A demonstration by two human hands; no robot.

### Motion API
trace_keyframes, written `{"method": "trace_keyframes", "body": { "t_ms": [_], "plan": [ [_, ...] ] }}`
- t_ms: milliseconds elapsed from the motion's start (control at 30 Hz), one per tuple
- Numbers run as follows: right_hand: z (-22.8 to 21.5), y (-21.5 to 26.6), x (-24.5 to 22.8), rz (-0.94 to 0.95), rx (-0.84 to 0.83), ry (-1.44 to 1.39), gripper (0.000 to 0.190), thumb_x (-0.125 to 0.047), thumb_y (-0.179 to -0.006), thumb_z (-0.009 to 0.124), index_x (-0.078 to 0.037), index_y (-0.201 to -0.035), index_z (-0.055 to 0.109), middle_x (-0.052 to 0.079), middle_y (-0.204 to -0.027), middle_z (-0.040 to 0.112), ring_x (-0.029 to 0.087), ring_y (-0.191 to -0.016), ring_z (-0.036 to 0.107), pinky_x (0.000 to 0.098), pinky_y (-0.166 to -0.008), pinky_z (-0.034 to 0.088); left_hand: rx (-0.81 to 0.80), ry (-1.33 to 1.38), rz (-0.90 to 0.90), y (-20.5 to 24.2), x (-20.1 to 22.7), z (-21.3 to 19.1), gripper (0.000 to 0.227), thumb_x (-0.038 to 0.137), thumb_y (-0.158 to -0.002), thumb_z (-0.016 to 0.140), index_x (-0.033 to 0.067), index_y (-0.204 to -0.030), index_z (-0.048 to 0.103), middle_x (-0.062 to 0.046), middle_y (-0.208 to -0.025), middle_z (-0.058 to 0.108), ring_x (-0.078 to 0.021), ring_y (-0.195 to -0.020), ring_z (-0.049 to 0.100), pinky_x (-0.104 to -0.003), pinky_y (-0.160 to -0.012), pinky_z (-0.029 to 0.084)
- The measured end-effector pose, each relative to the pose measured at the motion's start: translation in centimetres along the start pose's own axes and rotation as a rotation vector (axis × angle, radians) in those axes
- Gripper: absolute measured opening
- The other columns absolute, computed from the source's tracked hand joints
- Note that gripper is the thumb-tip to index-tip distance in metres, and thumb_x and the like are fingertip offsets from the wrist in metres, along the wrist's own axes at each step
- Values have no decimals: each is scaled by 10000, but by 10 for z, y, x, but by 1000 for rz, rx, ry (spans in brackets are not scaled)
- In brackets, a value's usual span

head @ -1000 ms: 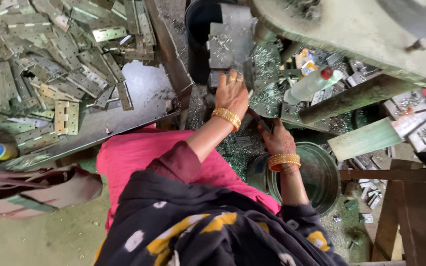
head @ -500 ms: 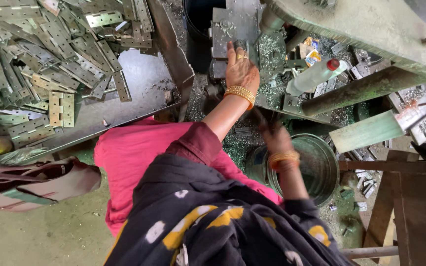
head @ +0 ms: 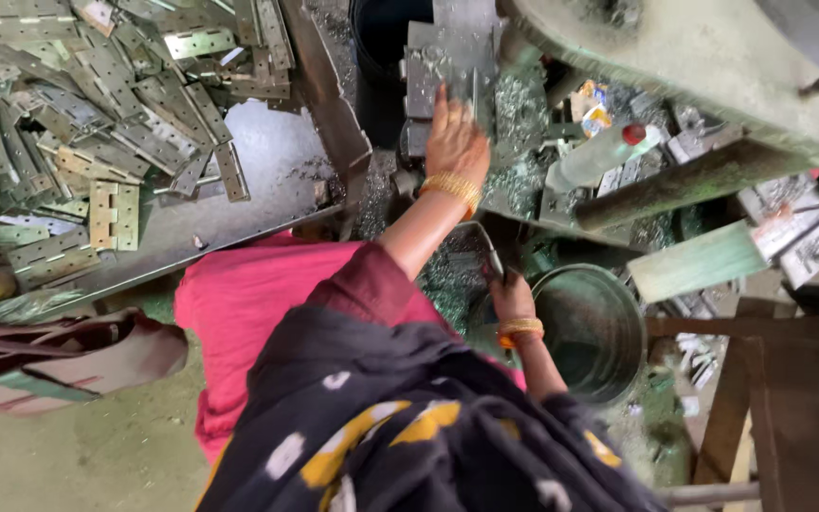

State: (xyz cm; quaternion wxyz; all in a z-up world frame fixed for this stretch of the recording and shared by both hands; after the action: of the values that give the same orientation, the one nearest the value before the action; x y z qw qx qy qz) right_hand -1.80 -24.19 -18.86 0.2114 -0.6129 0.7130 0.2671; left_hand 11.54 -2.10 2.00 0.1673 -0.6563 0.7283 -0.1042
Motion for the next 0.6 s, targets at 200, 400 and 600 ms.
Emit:
{"method": "trace_keyframes", "body": {
  "t_ms": [200, 400, 600],
  "plan": [
    [15, -11, 3, 109, -231, -27, 340, -348, -919, 629, -46, -1031, 734, 279, -820, 713, 463, -837, 668, 503, -728, 522, -297, 158, 108, -12, -1, 39, 345, 227, -1085, 478, 61, -1179, 765, -167, -1523, 547, -376, -1552, 312, -571, -1280, -69],
    [-6, -1, -12, -176, 74, 30, 372, -316, -902, 645, 11, -1067, 708, 302, -886, 690, 493, -849, 648, 504, -718, 504, -87, 113, -6, -11, -3, 39, 457, 191, -920, 456, 56, -1311, 650, -130, -1527, 410, -345, -1487, 263, -582, -1198, -56],
    [6, -4, -3, 75, -176, 171, 451, -453, -954, 652, -17, -1047, 721, 327, -932, 682, 469, -1001, 661, 509, -791, 514, -215, 113, 47, -13, -1, 39, 401, 147, -1004, 462, 45, -1339, 658, -79, -1626, 365, -335, -1515, 276, -612, -1221, -62]
  ]
}}
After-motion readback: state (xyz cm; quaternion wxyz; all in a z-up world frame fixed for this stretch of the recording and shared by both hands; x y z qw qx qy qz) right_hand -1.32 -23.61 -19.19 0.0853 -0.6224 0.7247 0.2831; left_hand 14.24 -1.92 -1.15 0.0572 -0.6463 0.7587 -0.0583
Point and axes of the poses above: each hand's wrist, its own y-axis away from the middle knuckle, its own z-axis out of the palm, x = y × z, the point moved 8 cm from there along -y, towards the middle knuckle
